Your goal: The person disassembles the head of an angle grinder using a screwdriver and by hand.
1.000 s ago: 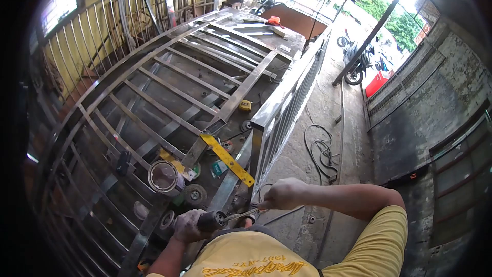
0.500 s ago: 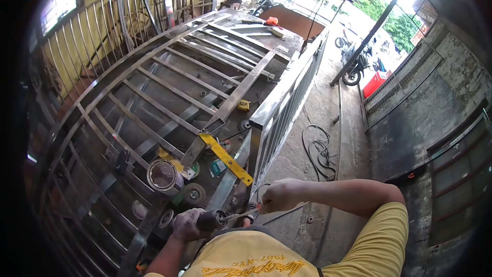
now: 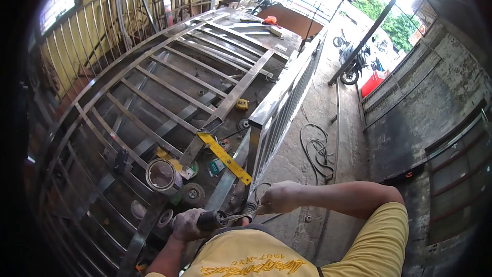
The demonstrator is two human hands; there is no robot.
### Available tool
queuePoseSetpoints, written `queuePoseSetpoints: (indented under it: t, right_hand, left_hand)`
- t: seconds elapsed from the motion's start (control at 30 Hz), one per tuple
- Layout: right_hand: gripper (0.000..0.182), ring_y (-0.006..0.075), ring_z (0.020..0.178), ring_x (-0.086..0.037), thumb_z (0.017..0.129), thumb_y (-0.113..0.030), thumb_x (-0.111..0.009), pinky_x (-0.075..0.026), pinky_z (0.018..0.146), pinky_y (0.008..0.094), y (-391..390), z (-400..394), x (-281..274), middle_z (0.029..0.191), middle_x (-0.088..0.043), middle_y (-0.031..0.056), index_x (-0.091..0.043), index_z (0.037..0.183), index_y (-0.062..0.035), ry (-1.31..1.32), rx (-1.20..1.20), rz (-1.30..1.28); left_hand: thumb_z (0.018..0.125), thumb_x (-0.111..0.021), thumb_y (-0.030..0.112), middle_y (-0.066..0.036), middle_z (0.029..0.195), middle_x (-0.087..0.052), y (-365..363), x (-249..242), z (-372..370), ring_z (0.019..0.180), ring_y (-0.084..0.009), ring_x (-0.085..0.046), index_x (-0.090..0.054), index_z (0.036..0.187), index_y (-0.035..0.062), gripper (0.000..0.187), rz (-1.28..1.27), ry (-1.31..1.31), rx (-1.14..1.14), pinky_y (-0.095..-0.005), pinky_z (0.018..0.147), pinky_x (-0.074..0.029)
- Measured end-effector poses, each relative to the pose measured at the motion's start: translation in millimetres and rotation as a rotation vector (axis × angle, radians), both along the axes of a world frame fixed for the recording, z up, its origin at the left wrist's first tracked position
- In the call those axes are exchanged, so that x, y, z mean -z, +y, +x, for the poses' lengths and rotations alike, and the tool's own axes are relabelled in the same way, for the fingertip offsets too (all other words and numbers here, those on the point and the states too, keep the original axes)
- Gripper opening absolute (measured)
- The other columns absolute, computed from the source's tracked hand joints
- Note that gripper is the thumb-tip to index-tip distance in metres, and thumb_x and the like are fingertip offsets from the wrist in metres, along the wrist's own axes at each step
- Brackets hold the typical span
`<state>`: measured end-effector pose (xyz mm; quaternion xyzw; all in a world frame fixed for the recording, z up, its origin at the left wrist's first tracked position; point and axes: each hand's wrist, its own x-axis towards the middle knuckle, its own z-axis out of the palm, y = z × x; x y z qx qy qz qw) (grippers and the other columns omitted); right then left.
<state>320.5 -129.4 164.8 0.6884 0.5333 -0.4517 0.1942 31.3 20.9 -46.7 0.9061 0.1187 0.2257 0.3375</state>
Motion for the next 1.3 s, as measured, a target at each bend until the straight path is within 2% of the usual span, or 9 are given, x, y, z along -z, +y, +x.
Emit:
queuePoseSetpoints:
  t: [0.17,0.33,0.43,0.67,0.8,0.9,1.0,1.13,1.3]
  right_hand:
    - [0.060,0.0378,0.101,-0.070,0.100,-0.063,-0.060,-0.055,0.089,0.0474,-3.3,40.8,69.5,0.105,-0.077,0.0172,-0.077,0.110,-0.0066,0.208,0.237,-0.194]
    - [0.043,0.0293,0.085,-0.072,0.103,-0.052,-0.059,-0.060,0.076,0.0419,-29.3,18.3,29.2,0.082,-0.071,0.0112,-0.070,0.100,-0.0112,-0.148,-0.464,0.869]
    - [0.049,0.0292,0.081,-0.069,0.104,-0.058,-0.055,-0.057,0.076,0.0425,-20.7,17.8,26.5,0.088,-0.072,0.0114,-0.072,0.111,-0.0119,-0.131,-0.370,0.373]
    - [0.058,0.0316,0.080,-0.068,0.100,-0.065,-0.059,-0.054,0.076,0.0437,6.9,50.1,63.6,0.088,-0.072,0.0125,-0.075,0.107,-0.0091,0.251,0.167,-0.347]
    - [0.046,0.0309,0.086,-0.071,0.099,-0.053,-0.066,-0.057,0.079,0.0449,-19.0,33.9,43.3,0.099,-0.072,0.0085,-0.067,0.108,-0.0075,-0.171,-0.442,0.732]
    - [0.045,0.0310,0.096,-0.070,0.102,-0.052,-0.062,-0.057,0.081,0.0458,-21.1,32.2,36.8,0.092,-0.071,0.0088,-0.069,0.105,-0.0078,-0.120,-0.610,0.815]
    - [0.063,0.0324,0.098,-0.071,0.100,-0.064,-0.059,-0.057,0.079,0.0452,6.0,21.7,12.3,0.099,-0.075,0.0114,-0.072,0.106,-0.0029,-0.077,-0.170,0.066]
    - [0.066,0.0331,0.096,-0.071,0.102,-0.066,-0.054,-0.054,0.077,0.0447,9.7,49.0,64.1,0.094,-0.075,0.0117,-0.076,0.101,-0.0028,0.241,0.242,-0.382]
    - [0.059,0.0310,0.090,-0.070,0.101,-0.062,-0.058,-0.057,0.076,0.0426,-6.5,40.0,45.9,0.095,-0.074,0.0128,-0.077,0.104,-0.0063,-0.021,-0.313,0.494]
  left_hand:
    - [0.067,-0.091,0.047,-0.008,0.088,-0.074,2.5,-5.5,-2.5,0.076,-0.0294,-0.075,-0.069,0.100,0.0131,0.052,0.007,-0.035,0.024,-0.0419,0.068,-0.062]
    - [0.067,-0.090,0.047,-0.008,0.090,-0.075,0.7,0.7,2.0,0.075,-0.0289,-0.075,-0.069,0.099,0.0133,0.051,0.018,-0.037,-0.031,-0.0422,0.067,-0.062]
    - [0.067,-0.090,0.047,-0.008,0.089,-0.075,-0.2,-3.5,5.3,0.074,-0.0288,-0.075,-0.069,0.099,0.0135,0.051,0.043,-0.025,-0.053,-0.0420,0.066,-0.062]
    - [0.067,-0.090,0.048,-0.007,0.087,-0.075,0.1,-1.1,3.3,0.074,-0.0289,-0.075,-0.069,0.100,0.0138,0.052,0.042,-0.029,-0.020,-0.0423,0.066,-0.063]
    - [0.067,-0.090,0.048,-0.008,0.087,-0.074,1.4,-2.1,4.5,0.074,-0.0290,-0.075,-0.069,0.100,0.0133,0.052,0.037,-0.025,-0.029,-0.0423,0.066,-0.063]
    - [0.067,-0.090,0.048,-0.008,0.087,-0.074,1.8,-2.7,7.2,0.074,-0.0291,-0.076,-0.069,0.100,0.0129,0.052,0.031,-0.044,-0.033,-0.0422,0.067,-0.063]
    - [0.067,-0.090,0.048,-0.008,0.088,-0.074,0.5,-3.9,7.2,0.075,-0.0291,-0.076,-0.069,0.100,0.0127,0.052,0.028,-0.033,-0.026,-0.0421,0.067,-0.063]
    - [0.067,-0.090,0.048,-0.008,0.088,-0.074,2.0,-1.0,4.6,0.075,-0.0291,-0.075,-0.069,0.100,0.0126,0.053,0.038,-0.028,-0.012,-0.0421,0.067,-0.063]
    - [0.067,-0.090,0.046,-0.008,0.088,-0.074,1.6,-1.0,4.9,0.074,-0.0292,-0.075,-0.069,0.100,0.0125,0.052,0.024,-0.033,-0.037,-0.0423,0.066,-0.063]
